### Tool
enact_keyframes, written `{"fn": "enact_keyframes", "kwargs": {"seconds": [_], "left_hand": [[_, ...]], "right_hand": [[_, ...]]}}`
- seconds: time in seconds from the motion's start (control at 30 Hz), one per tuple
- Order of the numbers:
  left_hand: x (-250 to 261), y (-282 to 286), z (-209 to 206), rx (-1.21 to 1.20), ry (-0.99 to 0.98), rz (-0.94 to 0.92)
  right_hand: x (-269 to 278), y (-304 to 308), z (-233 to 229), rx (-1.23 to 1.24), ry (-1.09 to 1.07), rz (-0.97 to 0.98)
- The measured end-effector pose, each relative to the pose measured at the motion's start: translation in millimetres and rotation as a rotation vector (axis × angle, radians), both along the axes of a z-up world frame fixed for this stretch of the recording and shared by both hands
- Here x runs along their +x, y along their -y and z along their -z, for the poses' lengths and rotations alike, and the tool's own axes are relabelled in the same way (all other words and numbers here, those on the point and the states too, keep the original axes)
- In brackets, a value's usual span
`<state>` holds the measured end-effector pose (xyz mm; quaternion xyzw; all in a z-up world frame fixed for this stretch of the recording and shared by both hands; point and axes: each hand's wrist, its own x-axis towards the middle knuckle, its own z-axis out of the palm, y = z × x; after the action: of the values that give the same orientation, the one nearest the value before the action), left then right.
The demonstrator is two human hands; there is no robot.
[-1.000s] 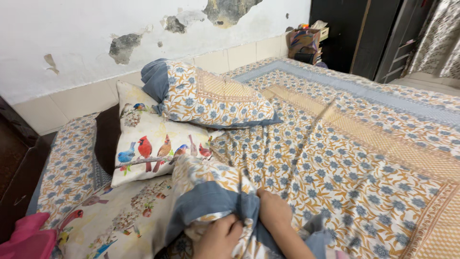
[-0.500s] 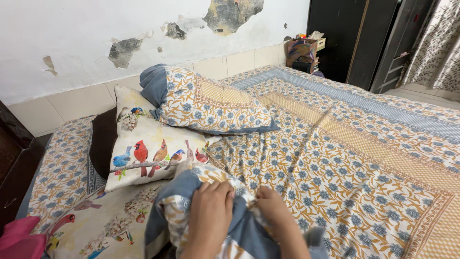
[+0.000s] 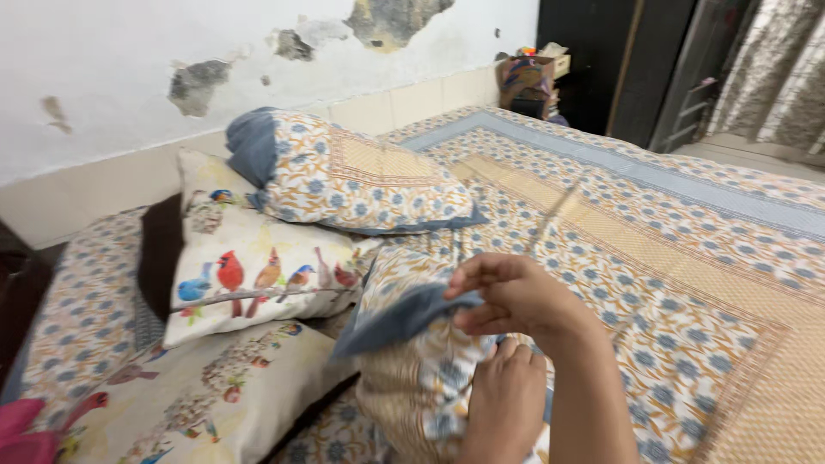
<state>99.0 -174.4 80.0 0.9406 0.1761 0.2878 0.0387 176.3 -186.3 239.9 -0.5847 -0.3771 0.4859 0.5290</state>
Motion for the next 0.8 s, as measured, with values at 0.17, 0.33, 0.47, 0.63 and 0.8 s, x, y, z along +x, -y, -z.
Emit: {"fn": "enact_keyframes", "kwargs": {"seconds": [0.17,0.33,0.47,0.63,0.8], "left_hand": [[37,9,36,-0.126,-0.316,-0.042],[83,25,67,-0.279,-0.489,-0.072],[58,13,57,-0.229,-0.355,-0.054],[-5,11,31,-0.133,-0.159,0.097],[-31,-15,22,0.006,0.162,0.204]], "right_hand": [[24,11,-5,0.092,-0.066,-0.107],[48,9,22,0.193,-0.245,-0.283],[64,20,58,0.178,-0.401,-0.232],[71,7,70,0.059,-0.283,-0.066],[77,-5,78,-0.015,-0.222,-0.015]]}}
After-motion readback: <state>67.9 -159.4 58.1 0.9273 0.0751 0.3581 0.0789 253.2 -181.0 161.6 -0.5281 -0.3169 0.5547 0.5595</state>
